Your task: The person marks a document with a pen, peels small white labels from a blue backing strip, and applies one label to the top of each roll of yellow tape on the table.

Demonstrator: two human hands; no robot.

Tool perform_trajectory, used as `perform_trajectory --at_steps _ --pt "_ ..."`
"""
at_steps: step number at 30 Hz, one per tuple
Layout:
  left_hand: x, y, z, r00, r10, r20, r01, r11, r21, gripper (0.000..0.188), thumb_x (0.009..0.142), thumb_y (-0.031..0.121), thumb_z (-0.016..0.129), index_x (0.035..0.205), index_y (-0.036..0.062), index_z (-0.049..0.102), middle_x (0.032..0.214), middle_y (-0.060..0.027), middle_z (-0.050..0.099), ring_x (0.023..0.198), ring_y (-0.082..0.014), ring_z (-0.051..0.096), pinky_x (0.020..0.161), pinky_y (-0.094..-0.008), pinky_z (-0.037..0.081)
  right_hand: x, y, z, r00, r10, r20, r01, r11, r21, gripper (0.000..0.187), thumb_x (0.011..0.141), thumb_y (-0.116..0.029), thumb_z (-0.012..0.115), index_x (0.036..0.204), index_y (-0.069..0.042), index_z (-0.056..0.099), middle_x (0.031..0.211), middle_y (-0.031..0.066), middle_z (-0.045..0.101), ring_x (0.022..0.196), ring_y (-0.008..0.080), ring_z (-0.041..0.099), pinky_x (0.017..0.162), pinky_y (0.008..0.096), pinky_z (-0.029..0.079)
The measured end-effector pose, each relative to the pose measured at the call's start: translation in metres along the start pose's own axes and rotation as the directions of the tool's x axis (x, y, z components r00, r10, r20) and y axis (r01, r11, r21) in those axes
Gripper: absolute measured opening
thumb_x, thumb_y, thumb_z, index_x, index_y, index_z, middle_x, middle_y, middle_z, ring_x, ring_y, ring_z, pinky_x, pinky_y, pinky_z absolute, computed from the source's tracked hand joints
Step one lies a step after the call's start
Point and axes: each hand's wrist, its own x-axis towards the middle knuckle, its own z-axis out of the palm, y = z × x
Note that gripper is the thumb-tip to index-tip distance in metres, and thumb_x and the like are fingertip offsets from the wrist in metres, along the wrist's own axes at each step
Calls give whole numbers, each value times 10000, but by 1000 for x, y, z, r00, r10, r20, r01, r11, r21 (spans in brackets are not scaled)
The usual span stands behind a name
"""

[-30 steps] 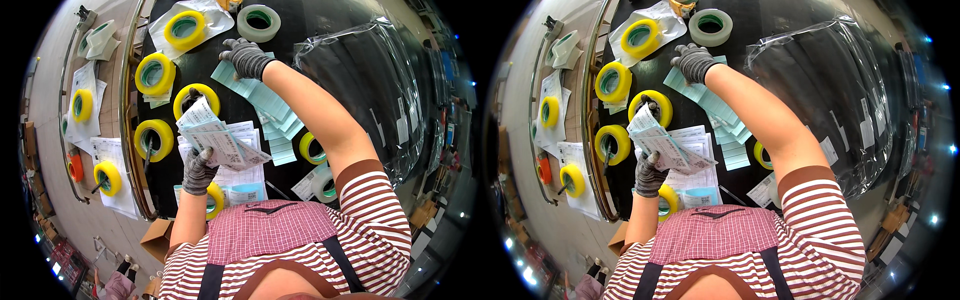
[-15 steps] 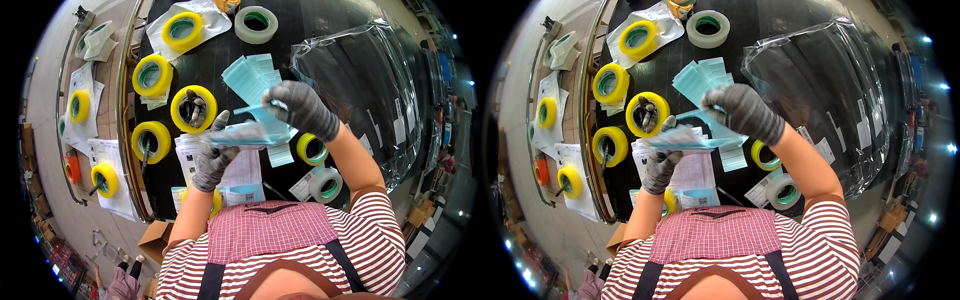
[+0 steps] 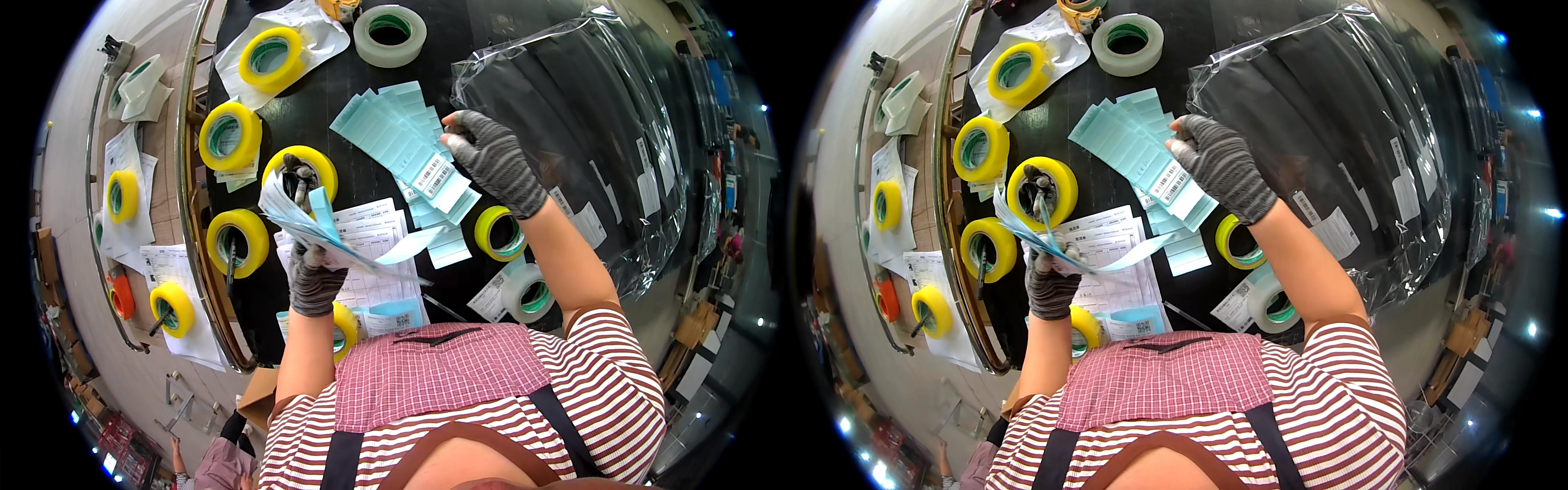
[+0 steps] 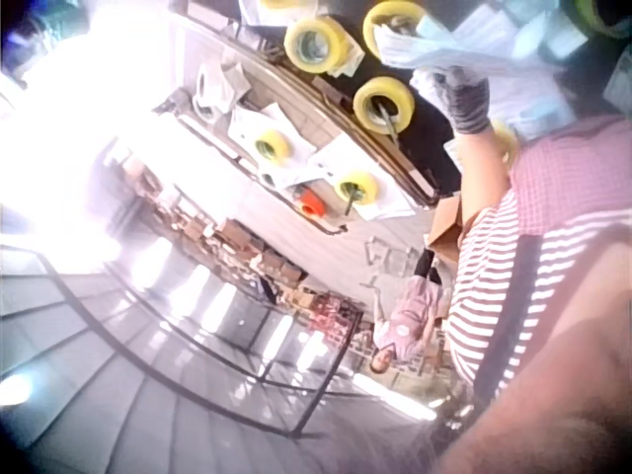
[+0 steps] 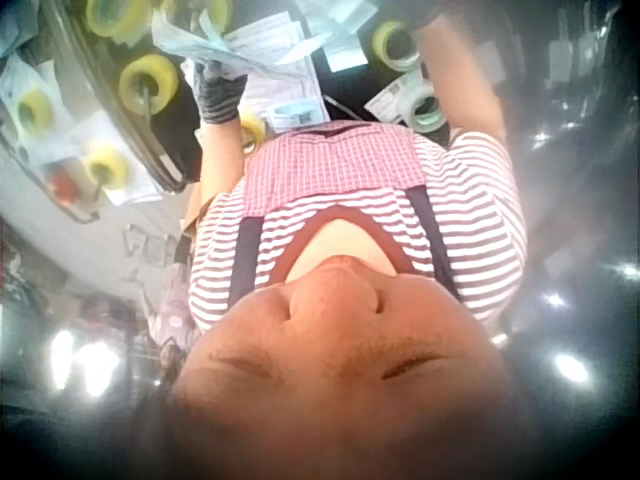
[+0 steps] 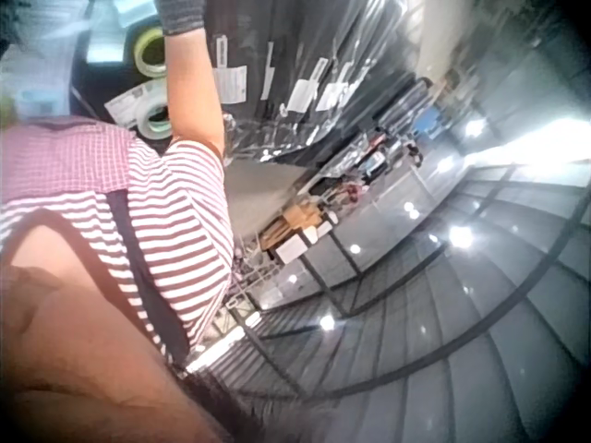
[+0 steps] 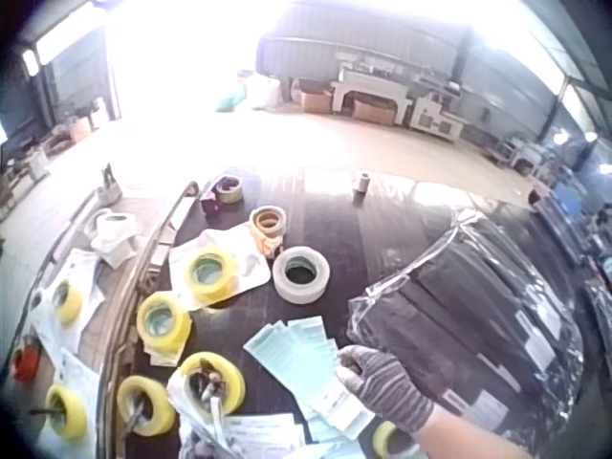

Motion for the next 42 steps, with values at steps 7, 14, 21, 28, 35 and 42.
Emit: perform_trajectory --at_steps 7,14,21,28,35,42 --pt "1 10 8 992 38 120 -34 999 -39 295 872 121 642 1161 146 591 1042 -27 622 912 -207 613 768 -374 488 9 23 45 984 157 87 -71 783 -618 603 772 -455 690 1163 -18 551 1168 157 556 1110 277 535 931 376 455" --pt "-1 7 8 998 58 -30 -59 998 -34 710 750 97 771 1350 80 393 1085 -41 603 906 -181 640 797 -309 566 5 17 63 978 205 43 -110 678 -727 790 716 -514 718 1263 1 473 1230 136 466 1128 260 481 925 387 451" --pt "0 8 13 998 63 -7 -63 998 -8 717 772 112 748 1379 122 366 1091 -38 587 956 -194 611 794 -337 535 0 18 63 986 166 28 -95 684 -723 778 694 -483 747 1258 -18 481 1249 131 463 1145 263 477 933 391 448" --pt "-2 6 1 997 69 35 -69 997 -18 617 838 103 679 1380 170 392 972 -40 615 883 -231 614 752 -389 505 3 17 61 982 190 6 -133 709 -693 643 694 -413 766 1171 -50 534 1207 118 503 1110 255 512 930 370 458" --pt "-3 5 -1 997 72 13 -72 997 -21 609 834 97 680 1372 163 403 973 -48 614 896 -233 612 755 -384 508 2 23 60 987 161 -2 -123 745 -656 681 700 -378 770 1237 -59 498 1192 127 508 1104 267 522 937 372 456" --pt "-1 5 4 996 73 58 -70 996 -58 560 845 87 667 1347 123 422 1025 -42 624 916 -215 619 770 -371 513 4 26 56 982 187 4 -144 772 -619 734 698 -337 780 1304 -88 451 1159 146 524 1084 280 543 930 374 463"
